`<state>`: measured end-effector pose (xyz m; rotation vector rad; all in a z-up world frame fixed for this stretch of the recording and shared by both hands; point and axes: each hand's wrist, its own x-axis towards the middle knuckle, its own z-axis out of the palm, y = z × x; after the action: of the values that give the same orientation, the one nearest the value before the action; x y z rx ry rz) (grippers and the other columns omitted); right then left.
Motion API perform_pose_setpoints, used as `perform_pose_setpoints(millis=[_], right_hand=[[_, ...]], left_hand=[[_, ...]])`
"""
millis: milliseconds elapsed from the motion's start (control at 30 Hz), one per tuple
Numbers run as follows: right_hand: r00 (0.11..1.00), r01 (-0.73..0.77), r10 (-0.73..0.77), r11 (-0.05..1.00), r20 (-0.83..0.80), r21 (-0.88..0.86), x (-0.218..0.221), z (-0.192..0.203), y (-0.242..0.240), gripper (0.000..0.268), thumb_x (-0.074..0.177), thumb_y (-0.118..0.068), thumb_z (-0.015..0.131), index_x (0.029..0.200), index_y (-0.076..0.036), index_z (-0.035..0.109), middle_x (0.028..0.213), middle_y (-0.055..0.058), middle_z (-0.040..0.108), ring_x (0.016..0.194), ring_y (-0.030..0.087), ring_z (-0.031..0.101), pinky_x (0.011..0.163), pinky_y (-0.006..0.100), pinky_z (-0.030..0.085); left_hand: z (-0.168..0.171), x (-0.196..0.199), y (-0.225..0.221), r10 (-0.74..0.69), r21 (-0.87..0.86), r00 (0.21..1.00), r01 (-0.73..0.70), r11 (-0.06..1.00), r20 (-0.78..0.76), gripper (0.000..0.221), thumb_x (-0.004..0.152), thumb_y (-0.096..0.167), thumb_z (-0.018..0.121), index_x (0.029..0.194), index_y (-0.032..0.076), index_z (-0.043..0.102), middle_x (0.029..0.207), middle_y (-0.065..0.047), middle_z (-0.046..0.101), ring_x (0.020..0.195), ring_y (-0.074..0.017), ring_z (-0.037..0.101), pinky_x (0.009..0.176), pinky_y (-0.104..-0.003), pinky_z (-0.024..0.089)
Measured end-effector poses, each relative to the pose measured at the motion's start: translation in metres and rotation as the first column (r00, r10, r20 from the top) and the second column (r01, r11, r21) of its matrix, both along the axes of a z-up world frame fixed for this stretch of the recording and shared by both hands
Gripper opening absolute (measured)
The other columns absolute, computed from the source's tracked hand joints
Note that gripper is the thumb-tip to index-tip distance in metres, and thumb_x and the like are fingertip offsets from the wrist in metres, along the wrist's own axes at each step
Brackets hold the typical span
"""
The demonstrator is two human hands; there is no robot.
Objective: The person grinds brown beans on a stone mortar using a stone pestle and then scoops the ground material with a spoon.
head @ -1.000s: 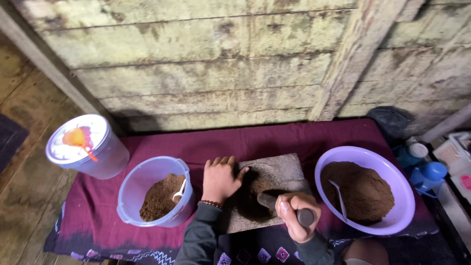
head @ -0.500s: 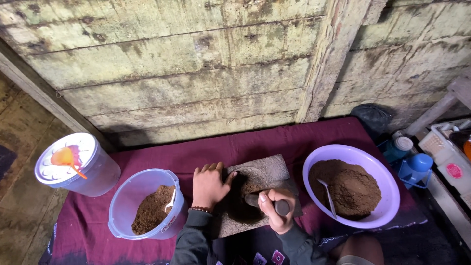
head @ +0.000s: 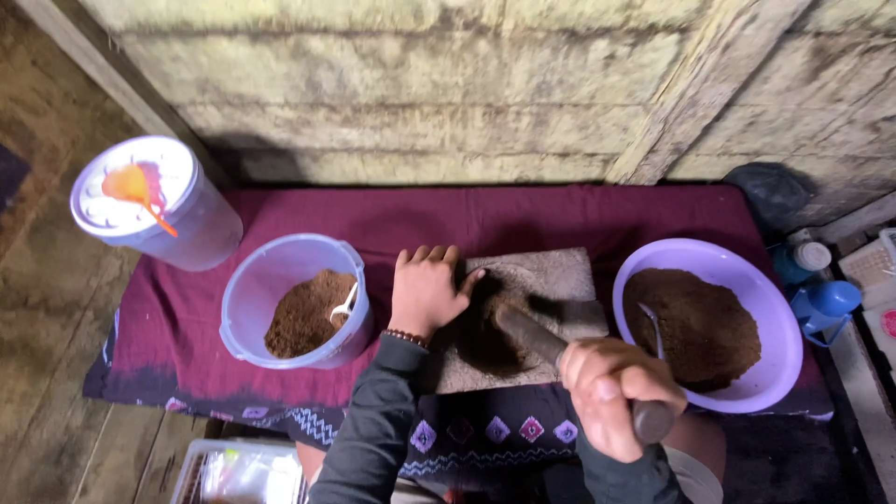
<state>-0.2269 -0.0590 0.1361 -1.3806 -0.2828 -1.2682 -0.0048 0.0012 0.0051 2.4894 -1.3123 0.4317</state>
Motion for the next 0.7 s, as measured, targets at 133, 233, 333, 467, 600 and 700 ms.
perform_pose_setpoints(millis=[133, 233, 333, 467, 600, 700], right_hand=[[0.987, 0.040, 0.007, 0.958, -0.162, 0.285, 0.024, -0.115, -0.030, 0.041, 0.100, -0.010, 0.043, 0.086, -0.048, 0.048, 0.068, -0.021, 0.033, 0.060, 0.004, 0.030, 0.062, 0.030, 0.030], [0.991, -0.057, 0.055, 0.998, 0.124, 0.017, 0.065, -0.114, -0.038, 0.046, 0.088, 0.014, 0.051, 0.053, -0.008, 0.031, 0.036, 0.005, 0.031, 0.028, 0.018, 0.035, 0.031, 0.027, 0.031], [0.991, -0.101, 0.100, 0.995, 0.092, 0.011, 0.058, -0.112, -0.038, 0.048, 0.089, 0.013, 0.050, 0.051, -0.009, 0.031, 0.035, 0.004, 0.032, 0.027, 0.017, 0.035, 0.032, 0.026, 0.030], [0.982, -0.152, 0.149, 0.988, 0.116, 0.019, 0.046, -0.104, -0.036, 0.044, 0.090, 0.009, 0.048, 0.055, -0.012, 0.031, 0.038, 0.002, 0.035, 0.032, 0.013, 0.035, 0.035, 0.025, 0.032], [0.987, -0.147, 0.151, 0.987, 0.060, -0.062, 0.031, -0.073, -0.023, 0.042, 0.089, 0.005, 0.049, 0.053, -0.011, 0.034, 0.039, 0.004, 0.040, 0.031, 0.015, 0.040, 0.033, 0.026, 0.036], [0.984, -0.167, 0.174, 0.978, 0.048, -0.124, 0.017, -0.060, -0.025, 0.037, 0.087, 0.001, 0.044, 0.055, -0.015, 0.037, 0.040, 0.001, 0.043, 0.033, 0.011, 0.041, 0.034, 0.025, 0.039]], left_hand=[[0.003, -0.002, 0.002, 0.003, 0.005, 1.000, -0.003, 1.000, -0.021, 0.050, 0.095, 0.063, 0.051, 0.093, 0.014, 0.065, 0.086, -0.007, 0.071, 0.085, -0.0339, 0.065, 0.077, -0.049, 0.044], [0.007, -0.001, 0.002, 0.001, 0.027, 0.995, 0.002, 1.000, -0.102, 0.051, 0.094, 0.061, 0.052, 0.101, 0.013, 0.067, 0.095, -0.011, 0.073, 0.098, -0.0328, 0.069, 0.089, -0.047, 0.045], [0.004, 0.003, 0.000, 0.006, 0.026, 0.994, -0.003, 1.000, -0.112, 0.053, 0.094, 0.062, 0.052, 0.102, 0.012, 0.067, 0.095, -0.011, 0.074, 0.098, -0.0327, 0.069, 0.089, -0.047, 0.044], [0.001, 0.001, 0.000, -0.001, 0.009, 0.995, 0.002, 1.000, -0.096, 0.052, 0.093, 0.062, 0.052, 0.101, 0.013, 0.067, 0.093, -0.011, 0.073, 0.096, -0.0327, 0.069, 0.088, -0.047, 0.044], [0.002, -0.001, 0.002, -0.002, -0.008, 0.997, 0.001, 1.000, -0.075, 0.050, 0.092, 0.062, 0.053, 0.099, 0.014, 0.066, 0.092, -0.010, 0.072, 0.095, -0.0319, 0.068, 0.087, -0.047, 0.044], [0.001, 0.000, 0.002, -0.001, -0.020, 0.998, -0.001, 1.000, -0.069, 0.050, 0.092, 0.062, 0.054, 0.100, 0.014, 0.066, 0.093, -0.009, 0.072, 0.095, -0.0320, 0.068, 0.087, -0.047, 0.043]])
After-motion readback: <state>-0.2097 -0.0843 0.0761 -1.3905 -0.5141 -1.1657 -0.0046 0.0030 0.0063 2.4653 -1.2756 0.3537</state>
